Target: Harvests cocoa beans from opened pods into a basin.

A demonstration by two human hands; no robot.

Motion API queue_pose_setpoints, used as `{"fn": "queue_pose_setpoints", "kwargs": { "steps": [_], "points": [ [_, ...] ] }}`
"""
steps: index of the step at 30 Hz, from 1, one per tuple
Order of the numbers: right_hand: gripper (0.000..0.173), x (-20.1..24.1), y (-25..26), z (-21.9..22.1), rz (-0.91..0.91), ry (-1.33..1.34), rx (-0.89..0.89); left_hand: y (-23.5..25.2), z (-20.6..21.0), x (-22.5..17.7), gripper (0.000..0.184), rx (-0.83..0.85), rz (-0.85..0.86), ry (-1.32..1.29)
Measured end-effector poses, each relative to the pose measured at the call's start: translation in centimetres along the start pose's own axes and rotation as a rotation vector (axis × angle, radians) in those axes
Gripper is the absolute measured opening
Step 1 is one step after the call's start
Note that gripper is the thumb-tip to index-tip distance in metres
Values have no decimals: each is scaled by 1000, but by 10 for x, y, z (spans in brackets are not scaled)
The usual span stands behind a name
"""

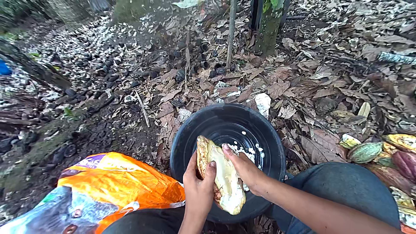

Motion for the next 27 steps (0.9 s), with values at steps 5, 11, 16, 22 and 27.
{"fn": "queue_pose_setpoints", "kwargs": {
  "steps": [5,11,16,22,27],
  "points": [
    [64,5,-2,3,-24,20,26,1,-2,0,55,12,-13,-33],
    [47,3,-1,6,-110,-41,41,2,-9,-2,53,4,2,-52],
    [51,17,-1,-5,-129,-19,-42,14,-10,1,44,6,-57,-139],
    [63,43,17,-45,-221,-53,-190,28,25,39,41,82,-408,-374],
    [69,80,18,-113,-322,82,-441,10,58,59,46,194,-675,-592]
  ]
}}
Point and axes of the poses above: each hand's wrist, its own y-axis towards the middle knuckle, its own z-axis out of the palm, x = y × z, the point moved 9 cm from there along y, towards the middle knuckle, and after that the axes turned 14 degrees about -z, right-handed, at the moved point
